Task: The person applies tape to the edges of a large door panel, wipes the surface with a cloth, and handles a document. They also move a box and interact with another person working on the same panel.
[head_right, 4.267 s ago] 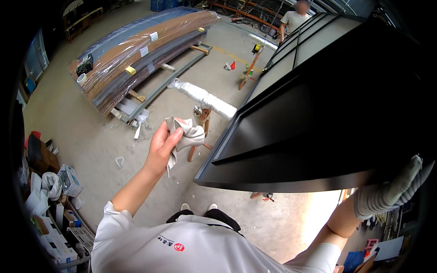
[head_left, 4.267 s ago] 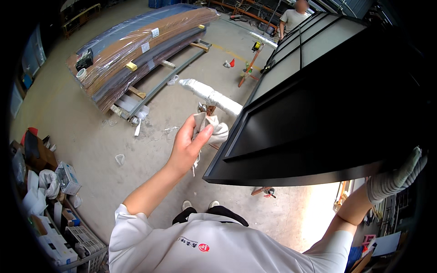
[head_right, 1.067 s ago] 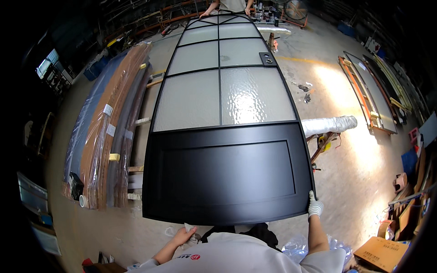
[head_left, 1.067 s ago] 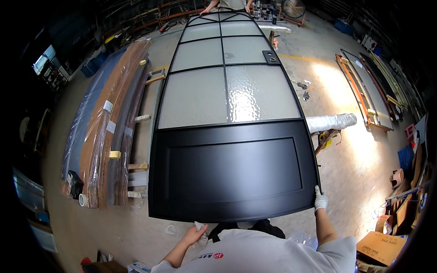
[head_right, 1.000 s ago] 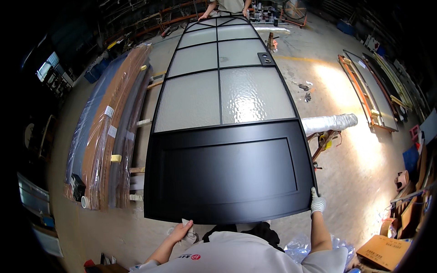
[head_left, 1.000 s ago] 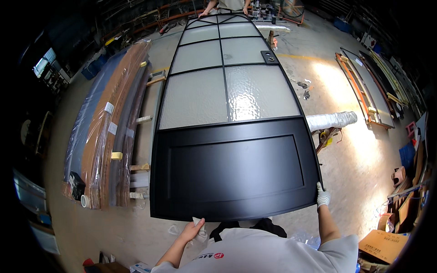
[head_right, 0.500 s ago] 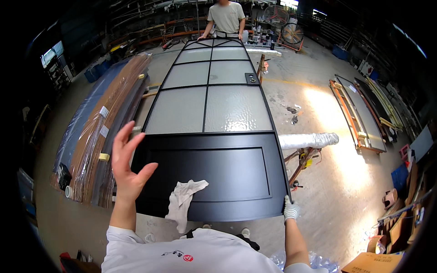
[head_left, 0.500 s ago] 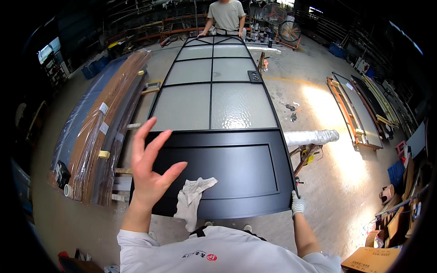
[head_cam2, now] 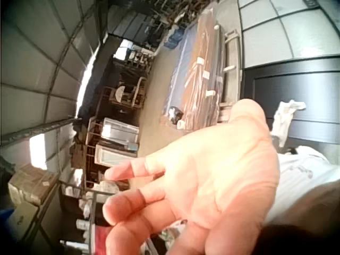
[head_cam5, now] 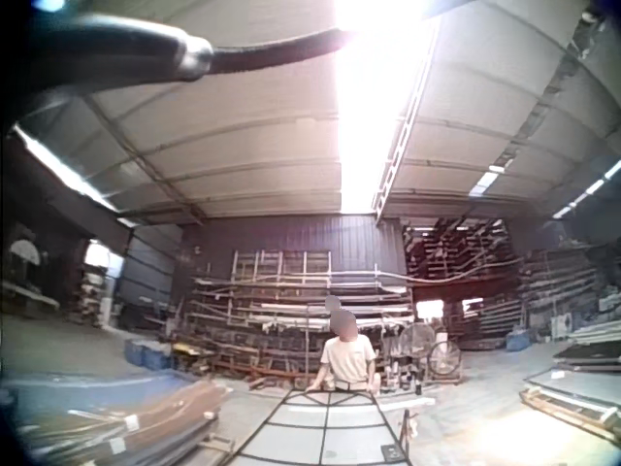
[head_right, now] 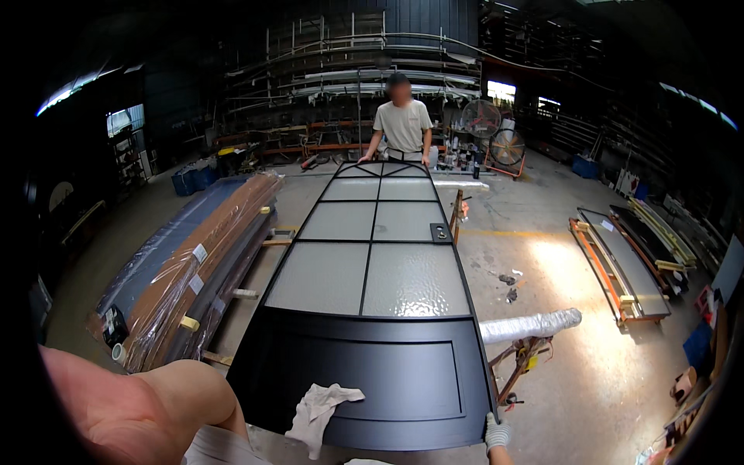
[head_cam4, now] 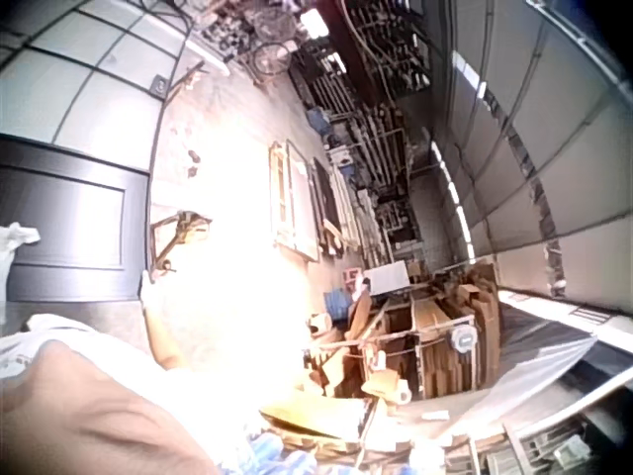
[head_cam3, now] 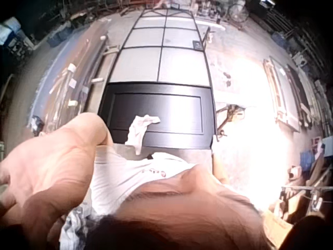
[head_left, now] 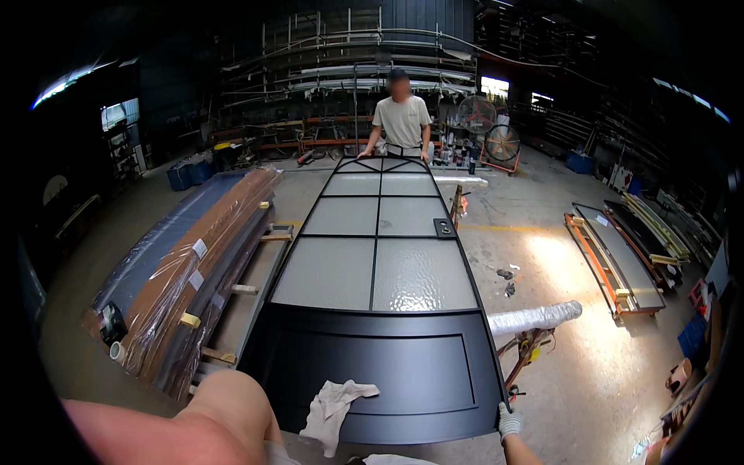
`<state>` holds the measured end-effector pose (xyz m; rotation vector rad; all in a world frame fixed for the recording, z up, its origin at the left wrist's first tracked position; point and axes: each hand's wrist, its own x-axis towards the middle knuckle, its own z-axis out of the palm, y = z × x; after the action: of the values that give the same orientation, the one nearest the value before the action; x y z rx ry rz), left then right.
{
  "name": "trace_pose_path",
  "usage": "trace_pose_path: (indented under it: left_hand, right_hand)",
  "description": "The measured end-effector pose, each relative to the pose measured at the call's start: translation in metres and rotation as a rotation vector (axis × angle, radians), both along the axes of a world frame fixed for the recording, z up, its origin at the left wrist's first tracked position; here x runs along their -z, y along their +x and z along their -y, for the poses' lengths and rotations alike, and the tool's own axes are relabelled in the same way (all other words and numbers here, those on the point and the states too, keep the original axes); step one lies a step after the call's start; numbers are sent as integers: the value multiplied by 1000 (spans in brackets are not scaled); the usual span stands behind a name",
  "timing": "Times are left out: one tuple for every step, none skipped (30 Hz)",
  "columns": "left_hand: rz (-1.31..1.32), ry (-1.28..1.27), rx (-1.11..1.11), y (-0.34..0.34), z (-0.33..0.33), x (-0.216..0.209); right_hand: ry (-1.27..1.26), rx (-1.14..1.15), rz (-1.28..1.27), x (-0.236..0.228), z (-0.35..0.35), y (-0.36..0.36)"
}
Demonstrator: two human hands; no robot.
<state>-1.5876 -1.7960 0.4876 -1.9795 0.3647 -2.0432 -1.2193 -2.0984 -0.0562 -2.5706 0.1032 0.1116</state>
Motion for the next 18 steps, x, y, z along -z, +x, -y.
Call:
trace_pose_path:
  left_hand:
    - [-13, 2, -90, -20, 19, -5]
    - [-20, -2, -124, -25, 24, -5]
    - [-14, -17, -77, -16, 7, 1]
    - [-19, -32, -66, -13, 5, 4]
    - [-16, -40, -55, -10, 1, 6]
    - [-22, -50, -51, -12, 0, 5]
    - [-19, -58, -43, -10, -4, 5]
    - [-19, -62, -45, -9, -5, 4]
    - [-9, -66, -18, -4, -9, 4]
    - [-10, -70, 7, 2, -13, 5]
    - [-9, -77, 57, 14, -19, 6]
    - [-7, -58, 6, -3, -4, -2]
    - [-33, -59, -66, -9, 1, -2]
    - [-49, -57, -135, -18, 3, -5]
    - [-70, -61, -175, -21, 4, -8]
    - [-84, -69, -190, -22, 0, -10]
    - [-87, -74, -177, -21, -3, -12]
    - [-100, -77, -202, -23, -4, -13]
  right_hand:
    - [94, -80, -102, 7, -22, 6]
    - [149, -62, -123, 13, -30, 8]
    - [88, -54, -99, -1, -21, 2]
    - [32, -71, -77, -20, -16, -8]
    - [-27, -85, -58, -31, -12, -10]
    - [-90, -48, -111, -32, -13, -9]
    - [-38, -133, 105, -38, -3, -13]
    - [23, -228, 319, -74, -12, -25]
    - [161, -261, 413, -80, -7, -13]
    - [305, -310, 488, -137, -19, -26]
    - [539, -414, 606, -193, -25, -37]
    - [876, -523, 278, -243, -39, -44]
    - [959, -779, 153, -315, -63, -64]
    - [1050, -963, 132, -377, -83, -90]
    - [1181, -1199, 326, -415, -99, -103]
    - [1295, -1339, 251, -454, -103, -119]
    - [1341, -1536, 224, -487, -102, -130]
    - [1357, -1651, 214, -500, -106, -134]
